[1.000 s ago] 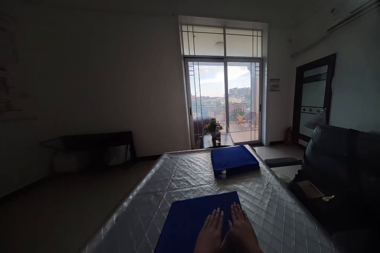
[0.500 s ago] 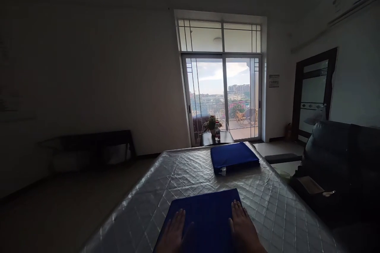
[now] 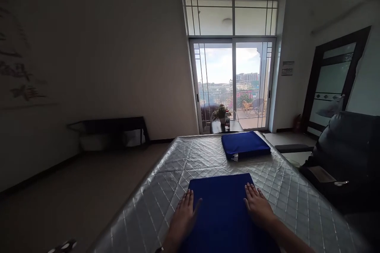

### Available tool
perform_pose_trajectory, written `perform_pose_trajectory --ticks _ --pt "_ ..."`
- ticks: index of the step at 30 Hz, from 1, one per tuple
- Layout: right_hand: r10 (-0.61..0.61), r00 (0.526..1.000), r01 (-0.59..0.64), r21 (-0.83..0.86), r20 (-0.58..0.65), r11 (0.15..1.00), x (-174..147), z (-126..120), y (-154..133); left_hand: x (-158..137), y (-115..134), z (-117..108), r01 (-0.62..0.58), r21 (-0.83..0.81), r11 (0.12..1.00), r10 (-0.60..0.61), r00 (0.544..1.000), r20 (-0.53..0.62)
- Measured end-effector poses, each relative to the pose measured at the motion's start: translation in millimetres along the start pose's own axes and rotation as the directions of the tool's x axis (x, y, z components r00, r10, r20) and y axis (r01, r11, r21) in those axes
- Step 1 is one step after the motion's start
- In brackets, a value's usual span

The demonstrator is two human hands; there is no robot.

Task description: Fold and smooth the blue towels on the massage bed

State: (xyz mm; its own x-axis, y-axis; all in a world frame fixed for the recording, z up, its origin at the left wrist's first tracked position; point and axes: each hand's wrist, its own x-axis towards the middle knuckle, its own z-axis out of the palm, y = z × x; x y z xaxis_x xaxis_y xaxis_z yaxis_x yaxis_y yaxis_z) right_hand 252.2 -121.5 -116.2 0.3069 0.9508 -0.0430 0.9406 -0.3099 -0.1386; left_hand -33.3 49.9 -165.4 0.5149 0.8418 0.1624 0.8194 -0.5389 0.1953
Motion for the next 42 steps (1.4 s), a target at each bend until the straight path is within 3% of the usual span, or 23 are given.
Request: perform_pose_trajectory --ticks 6,12,16,20,24,29,31,34,36,38,42 --pt "0.041 0.997 -0.037 0.061 -0.06 0.997 35.0 -16.7 2.1 3.7 -10.4 10.1 -0.028 0.046 0.999 0.026 0.999 0.039" --pt "0.094 0.991 -0.082 0.132 -0.093 0.988 57.7 2.4 8.0 6.0 -22.1 27.0 -0.042 0.008 0.999 0.042 0.999 -0.021" --pt "0.094 0.992 -0.08 0.147 -0.085 0.986 60.3 10.0 12.6 2.0 -21.4 13.7 0.049 -0.022 0.999 -0.049 0.999 -0.004" --pt "0.089 0.991 -0.076 0.13 -0.101 0.989 62.8 10.8 13.9 -1.4 -11.7 -0.9 0.048 0.013 0.999 -0.048 0.997 -0.057" --pt "0.084 0.992 -0.069 0.15 -0.097 0.986 63.8 11.0 13.4 -3.4 33.5 1.3 -0.166 0.024 0.986 0.167 0.985 -0.033" --pt "0.076 0.991 -0.057 0.159 -0.112 0.986 62.5 11.5 15.2 15.5 135.1 16.0 -0.469 -0.042 0.882 0.471 0.879 0.072" --pt "0.052 0.992 -0.036 0.139 -0.117 0.99 61.5 13.1 16.9 33.5 170.8 20.9 -0.517 -0.066 0.854 0.519 0.854 0.036" --pt "0.013 0.994 0.001 0.119 -0.111 0.993 60.6 14.9 18.9 61.3 200.3 25.7 -0.481 -0.095 0.871 0.483 0.876 -0.006" --pt "0.023 0.994 -0.009 0.129 -0.109 0.992 60.9 14.5 18.7 73.0 200.2 26.9 -0.438 -0.096 0.894 0.439 0.898 -0.007" --pt "0.048 0.993 -0.031 0.147 -0.11 0.989 61.8 13.4 17.5 77.1 184.9 25.9 -0.41 -0.082 0.908 0.413 0.911 0.015" --pt "0.071 0.991 -0.051 0.172 -0.114 0.984 63.6 12.7 14.6 72.4 119.5 15.4 -0.309 -0.03 0.951 0.31 0.947 0.081"
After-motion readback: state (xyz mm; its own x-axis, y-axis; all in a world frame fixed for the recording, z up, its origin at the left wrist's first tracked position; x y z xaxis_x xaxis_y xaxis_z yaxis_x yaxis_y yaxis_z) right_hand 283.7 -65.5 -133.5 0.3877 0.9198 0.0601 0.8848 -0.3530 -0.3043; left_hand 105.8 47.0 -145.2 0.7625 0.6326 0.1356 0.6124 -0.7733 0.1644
